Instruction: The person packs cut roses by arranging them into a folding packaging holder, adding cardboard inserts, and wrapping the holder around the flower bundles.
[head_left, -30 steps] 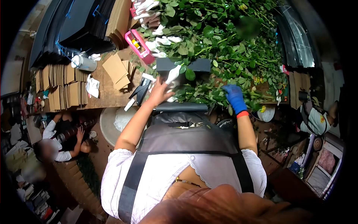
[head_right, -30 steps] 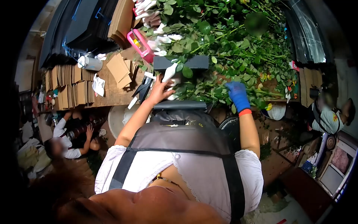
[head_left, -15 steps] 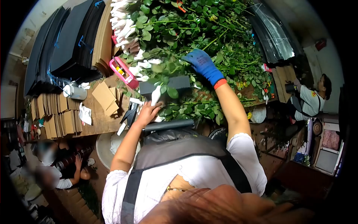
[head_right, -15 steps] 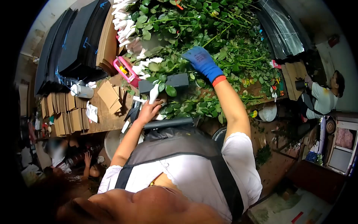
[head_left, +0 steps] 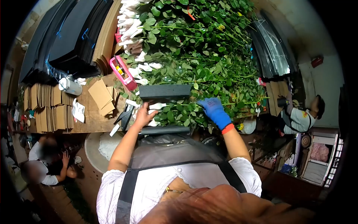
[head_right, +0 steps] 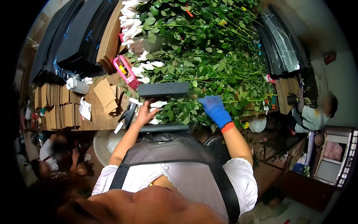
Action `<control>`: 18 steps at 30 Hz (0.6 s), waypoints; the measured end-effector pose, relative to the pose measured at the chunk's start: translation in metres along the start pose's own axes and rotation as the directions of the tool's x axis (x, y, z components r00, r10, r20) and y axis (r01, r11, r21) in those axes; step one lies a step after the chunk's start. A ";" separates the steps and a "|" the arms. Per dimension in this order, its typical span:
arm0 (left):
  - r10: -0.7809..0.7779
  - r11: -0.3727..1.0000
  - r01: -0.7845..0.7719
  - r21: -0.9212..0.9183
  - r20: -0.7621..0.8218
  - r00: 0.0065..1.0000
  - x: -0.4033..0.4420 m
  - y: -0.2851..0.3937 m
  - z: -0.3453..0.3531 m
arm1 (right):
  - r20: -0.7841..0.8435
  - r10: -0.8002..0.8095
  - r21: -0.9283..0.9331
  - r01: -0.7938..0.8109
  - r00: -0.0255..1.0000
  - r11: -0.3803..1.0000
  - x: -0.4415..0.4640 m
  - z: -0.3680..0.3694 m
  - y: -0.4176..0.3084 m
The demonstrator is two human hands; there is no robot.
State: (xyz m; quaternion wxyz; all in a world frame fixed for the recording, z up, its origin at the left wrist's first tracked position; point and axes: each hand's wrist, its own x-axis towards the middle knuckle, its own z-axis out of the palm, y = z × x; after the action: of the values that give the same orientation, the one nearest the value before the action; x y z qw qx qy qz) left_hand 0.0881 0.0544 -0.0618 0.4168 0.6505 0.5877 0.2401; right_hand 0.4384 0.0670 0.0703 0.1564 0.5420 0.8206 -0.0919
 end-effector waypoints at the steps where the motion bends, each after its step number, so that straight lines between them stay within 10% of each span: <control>1: 0.046 0.999 -0.046 0.008 -0.046 0.998 0.003 -0.020 0.011 | 0.059 0.054 -0.011 -0.053 0.997 0.999 0.009 0.024 0.007; 4: 0.238 0.971 -0.240 -0.008 -0.110 0.965 0.001 -0.008 0.005 | -0.130 -0.129 0.075 0.139 0.983 0.987 0.030 0.089 0.014; 10: 0.136 0.989 -0.129 -0.068 0.097 0.986 0.000 0.007 -0.006 | 0.349 -0.008 -0.068 0.034 0.937 0.997 0.068 0.006 0.017; 12: 0.186 0.982 -0.184 -0.033 0.048 0.981 0.001 0.004 -0.003 | 0.002 0.062 0.129 -0.062 0.998 0.990 0.112 -0.030 0.045; 13: 0.183 0.983 -0.183 0.003 0.048 0.982 0.002 -0.002 0.000 | -0.531 0.011 0.180 0.100 0.847 0.979 0.126 -0.039 0.056; 18: 0.136 0.991 -0.135 -0.006 0.056 0.989 0.003 -0.005 0.001 | -0.836 0.083 -0.028 -0.193 0.542 0.981 0.249 -0.065 0.087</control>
State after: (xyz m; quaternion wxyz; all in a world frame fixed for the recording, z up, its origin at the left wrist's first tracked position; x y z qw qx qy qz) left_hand 0.0866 0.0564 -0.0670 0.4164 0.6950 0.5301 0.2501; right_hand 0.4180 0.3363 0.0444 -0.2116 0.5737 0.7554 0.2355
